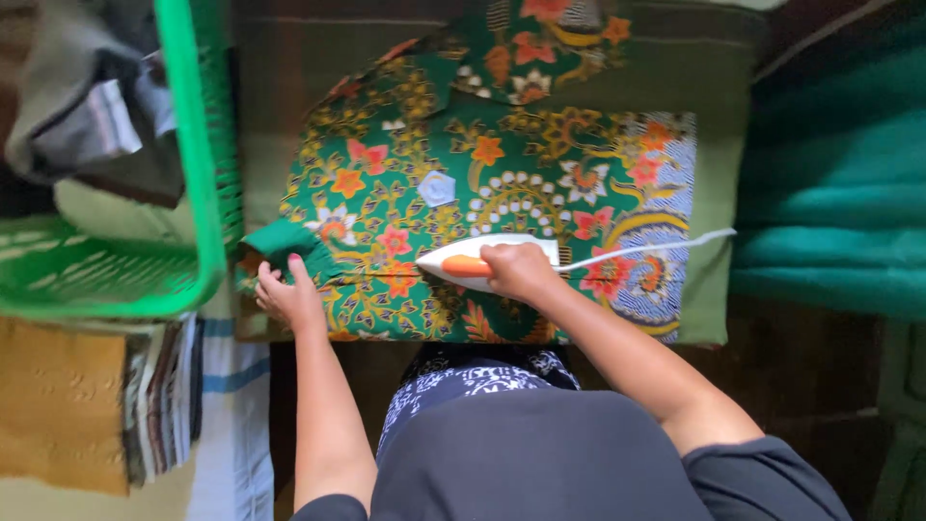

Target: The person irons a green floral-patterned cloth on a padded surface using an electric iron. They repeatedly smooth the fabric, adjust its position, and flip it over to iron different sections.

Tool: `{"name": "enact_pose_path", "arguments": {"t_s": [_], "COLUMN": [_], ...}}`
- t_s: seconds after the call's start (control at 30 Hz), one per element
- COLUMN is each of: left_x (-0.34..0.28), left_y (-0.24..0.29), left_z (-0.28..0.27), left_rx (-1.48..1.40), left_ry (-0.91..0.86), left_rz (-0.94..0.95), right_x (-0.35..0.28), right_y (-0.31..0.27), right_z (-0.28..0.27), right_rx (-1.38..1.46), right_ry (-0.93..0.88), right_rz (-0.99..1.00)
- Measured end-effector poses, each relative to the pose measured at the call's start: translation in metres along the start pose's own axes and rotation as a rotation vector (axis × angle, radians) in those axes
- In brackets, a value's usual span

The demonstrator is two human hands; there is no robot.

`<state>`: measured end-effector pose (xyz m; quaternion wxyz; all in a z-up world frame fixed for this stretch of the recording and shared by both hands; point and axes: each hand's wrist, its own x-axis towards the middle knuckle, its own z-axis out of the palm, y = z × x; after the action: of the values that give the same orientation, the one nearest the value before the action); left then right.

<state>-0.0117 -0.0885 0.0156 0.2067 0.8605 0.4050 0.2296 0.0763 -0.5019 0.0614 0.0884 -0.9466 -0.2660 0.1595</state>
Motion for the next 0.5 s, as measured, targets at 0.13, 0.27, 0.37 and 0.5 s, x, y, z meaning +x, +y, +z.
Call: {"name": "enact_pose_path", "arguments": {"t_s": [0.13, 0.27, 0.37, 0.5], "left_x": [0.017, 0.027, 0.026, 0.033], "left_y": [-0.082, -0.075, -0.059, -0.063], "left_z": [0.059, 0.054, 0.045, 0.052], "left_rx": [-0.039, -0.040, -0.059, 0.023], "left_ry": [-0.179, -0.198, -0.210, -0.215], "left_rz": [-0.222, -0.239, -0.264, -0.354], "right_x": [-0.011, -0.045, -0.077, -0.116], "right_y": [0.019, 0.067, 0.112, 0.161], "right_z": [-0.004, -0.004, 0.001, -0.012], "right_rx": [0.056, 0.040, 0.026, -0.020], "right_ry": [-0.038, -0.065, -0.036, 0.001], "right_rz": [0.076, 0.167, 0.194, 0.244]}}
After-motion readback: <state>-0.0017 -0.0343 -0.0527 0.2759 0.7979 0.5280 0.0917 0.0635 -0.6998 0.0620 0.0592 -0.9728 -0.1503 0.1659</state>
